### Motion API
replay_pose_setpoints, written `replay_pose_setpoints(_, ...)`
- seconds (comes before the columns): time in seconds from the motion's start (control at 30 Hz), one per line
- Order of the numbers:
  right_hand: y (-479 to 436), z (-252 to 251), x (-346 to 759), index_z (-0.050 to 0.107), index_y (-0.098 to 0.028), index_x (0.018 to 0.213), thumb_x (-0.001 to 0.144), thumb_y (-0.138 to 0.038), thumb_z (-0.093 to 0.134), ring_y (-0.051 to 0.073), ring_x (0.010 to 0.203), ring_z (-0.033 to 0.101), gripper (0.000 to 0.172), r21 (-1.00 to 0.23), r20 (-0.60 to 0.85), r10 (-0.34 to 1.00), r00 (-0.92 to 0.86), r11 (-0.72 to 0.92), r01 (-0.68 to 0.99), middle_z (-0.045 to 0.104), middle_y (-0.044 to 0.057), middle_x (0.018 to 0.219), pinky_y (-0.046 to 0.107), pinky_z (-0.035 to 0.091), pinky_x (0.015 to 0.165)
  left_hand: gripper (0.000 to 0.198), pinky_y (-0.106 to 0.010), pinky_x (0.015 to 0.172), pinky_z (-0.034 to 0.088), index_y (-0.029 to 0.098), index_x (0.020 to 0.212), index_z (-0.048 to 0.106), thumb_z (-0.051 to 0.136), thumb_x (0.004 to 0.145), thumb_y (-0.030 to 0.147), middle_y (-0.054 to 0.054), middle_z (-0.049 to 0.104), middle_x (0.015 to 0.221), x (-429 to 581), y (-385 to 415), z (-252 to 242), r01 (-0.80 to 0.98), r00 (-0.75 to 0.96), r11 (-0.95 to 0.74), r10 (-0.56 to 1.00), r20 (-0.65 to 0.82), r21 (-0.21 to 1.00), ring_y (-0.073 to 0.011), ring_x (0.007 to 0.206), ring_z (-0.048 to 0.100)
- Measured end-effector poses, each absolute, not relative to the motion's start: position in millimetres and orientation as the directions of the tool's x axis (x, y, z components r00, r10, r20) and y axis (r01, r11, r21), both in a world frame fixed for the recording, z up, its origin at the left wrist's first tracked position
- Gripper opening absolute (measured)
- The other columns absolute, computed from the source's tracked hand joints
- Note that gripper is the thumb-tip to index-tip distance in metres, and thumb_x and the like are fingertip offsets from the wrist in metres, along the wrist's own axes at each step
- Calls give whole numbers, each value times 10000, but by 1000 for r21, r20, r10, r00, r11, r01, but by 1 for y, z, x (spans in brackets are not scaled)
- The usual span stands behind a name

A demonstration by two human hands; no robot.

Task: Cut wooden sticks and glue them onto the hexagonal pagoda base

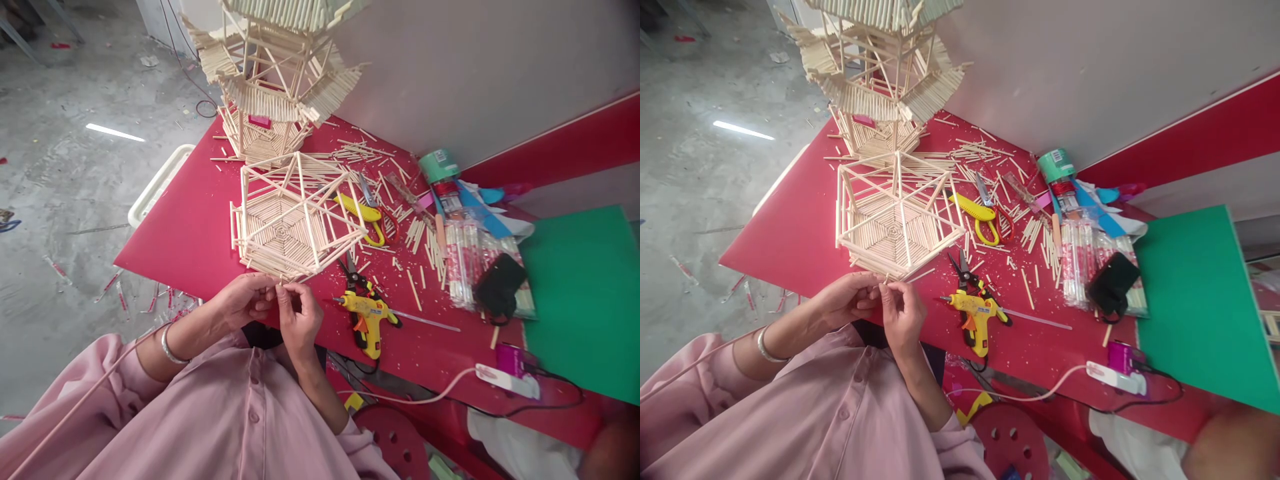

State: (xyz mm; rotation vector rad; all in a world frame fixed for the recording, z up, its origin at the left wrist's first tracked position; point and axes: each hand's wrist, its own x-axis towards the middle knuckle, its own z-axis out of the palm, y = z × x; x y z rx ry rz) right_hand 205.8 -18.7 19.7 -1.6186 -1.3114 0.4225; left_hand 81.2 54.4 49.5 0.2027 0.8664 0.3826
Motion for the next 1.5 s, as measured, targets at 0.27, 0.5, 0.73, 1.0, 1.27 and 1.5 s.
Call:
replay_pose_setpoints(0.27, -18, 20, 205, 651, -200, 866, 962, -407, 615, 134, 623, 653, 231, -854, 250, 886, 391, 10, 521, 704, 2, 720, 243, 527, 614, 253, -145, 321, 206, 129, 592, 540, 648, 792, 240, 22, 467, 519, 84, 54, 52, -242, 568, 908, 417, -710, 341, -43, 371, 337)
replay_pose_setpoints(0.5, -19, 17, 208, 649, -202, 882, 949, -439, 634, 136, 627, 649, 246, -864, 235, 893, 384, 10, 504, 708, 1, 736, 246, 520, 619, 180, -158, 346, 211, 138, 667, 570, 667, 775, 244, 26, 504, 574, 83, 49, 52, -265, 510, 876, 483, -712, 404, -49, 390, 366)
replay_pose_setpoints(0.73, -22, 16, 210, 633, -201, 869, 1014, -377, 488, 137, 649, 639, 270, -879, 223, 879, 422, -7, 477, 679, 10, 729, 249, 524, 636, 201, -168, 357, 203, 142, 674, 560, 692, 758, 267, 32, 492, 570, 85, 48, 57, -257, 492, 867, 498, -714, 428, -47, 391, 358)
replay_pose_setpoints(1.0, -20, 17, 208, 636, -196, 937, 961, -336, 559, 139, 650, 652, 161, -921, 168, 897, 408, -5, 391, 690, 14, 760, 243, 537, 599, 197, -175, 357, 222, 136, 711, 603, 727, 729, 288, 33, 512, 572, 85, 46, 55, -261, 480, 845, 533, -697, 466, -49, 389, 372)
replay_pose_setpoints(1.27, -19, 24, 206, 666, -200, 1012, 959, -284, 582, 152, 719, 686, 130, -899, 197, 907, 372, 16, 438, 730, 29, 825, 260, 556, 671, 270, -178, 353, 214, 143, 657, 567, 761, 712, 323, 40, 486, 526, 85, 44, 52, -288, 497, 827, 560, -663, 483, -51, 388, 370)
replay_pose_setpoints(1.5, -18, 22, 207, 679, -198, 1005, 971, -307, 578, 158, 751, 698, 153, -884, 198, 905, 376, -1, 468, 744, 37, 852, 265, 559, 704, 297, -180, 359, 222, 145, 623, 554, 785, 660, 329, 37, 499, 534, 86, 44, 53, -303, 501, 820, 571, -650, 486, -48, 388, 376)
